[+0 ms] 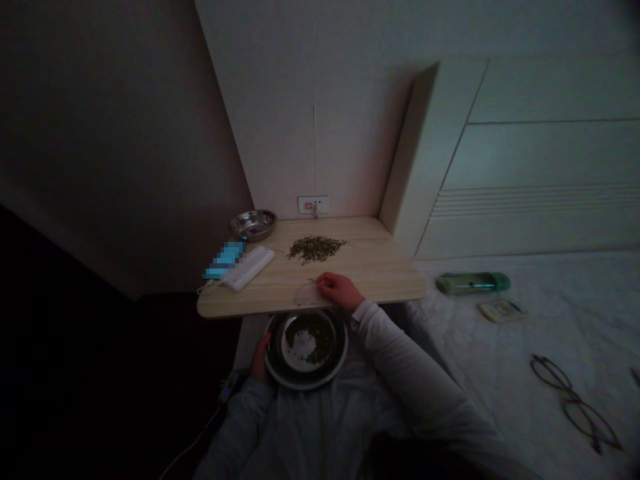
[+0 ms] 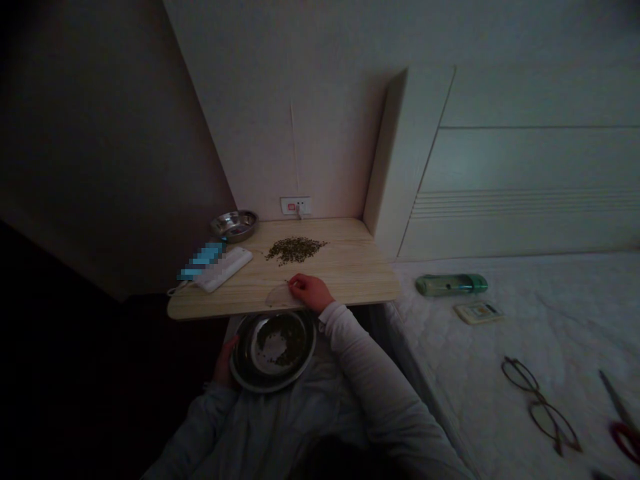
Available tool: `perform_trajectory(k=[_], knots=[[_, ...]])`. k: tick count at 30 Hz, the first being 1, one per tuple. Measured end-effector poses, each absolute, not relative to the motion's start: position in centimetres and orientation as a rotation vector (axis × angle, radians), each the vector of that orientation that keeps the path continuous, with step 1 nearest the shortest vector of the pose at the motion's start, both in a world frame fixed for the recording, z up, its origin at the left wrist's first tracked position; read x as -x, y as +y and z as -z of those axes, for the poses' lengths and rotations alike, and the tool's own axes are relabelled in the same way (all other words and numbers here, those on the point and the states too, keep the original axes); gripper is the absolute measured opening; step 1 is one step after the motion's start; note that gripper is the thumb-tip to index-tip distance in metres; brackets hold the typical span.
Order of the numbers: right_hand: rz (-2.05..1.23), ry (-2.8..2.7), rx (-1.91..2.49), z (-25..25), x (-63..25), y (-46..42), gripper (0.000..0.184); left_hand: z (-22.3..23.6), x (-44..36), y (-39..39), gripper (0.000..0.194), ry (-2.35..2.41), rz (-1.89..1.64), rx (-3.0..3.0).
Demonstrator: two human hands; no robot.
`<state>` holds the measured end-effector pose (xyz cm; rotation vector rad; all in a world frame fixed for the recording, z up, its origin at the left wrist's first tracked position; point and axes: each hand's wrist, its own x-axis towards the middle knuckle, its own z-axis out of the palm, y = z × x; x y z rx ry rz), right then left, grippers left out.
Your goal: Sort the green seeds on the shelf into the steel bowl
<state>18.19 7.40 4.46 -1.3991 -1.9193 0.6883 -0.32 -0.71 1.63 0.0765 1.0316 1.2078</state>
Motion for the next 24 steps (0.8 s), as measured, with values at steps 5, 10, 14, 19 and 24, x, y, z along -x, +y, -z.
perform_trajectory(k=[5,10,14,19,24], knots=[[-0.678,-1.93,1.393,-4.4,-18.26,7.49,0.024,-1.72,0.29,-0.72,0.03,1.052,-1.208,-0.093],[-0.702,-1.932,1.376,-4.4,-18.3,7.48,0.024,-2.14,0.14,-0.78,0.029,1.078,-1.205,-0.094],[-0.752,-1.922,1.347,-4.3,-18.29,7.45,0.025,-2.14,0.15,-0.79,0.03,1.063,-1.214,-0.09],[-0.752,-1.911,1.363,-4.34,-18.26,7.51,0.024,-1.77,0.23,-0.79,0.032,1.038,-1.188,-0.086],[-0.824,-1.868,1.348,-4.56,-18.24,7.39,0.023,-1.24,0.4,-0.64,0.028,1.052,-1.218,-0.086]])
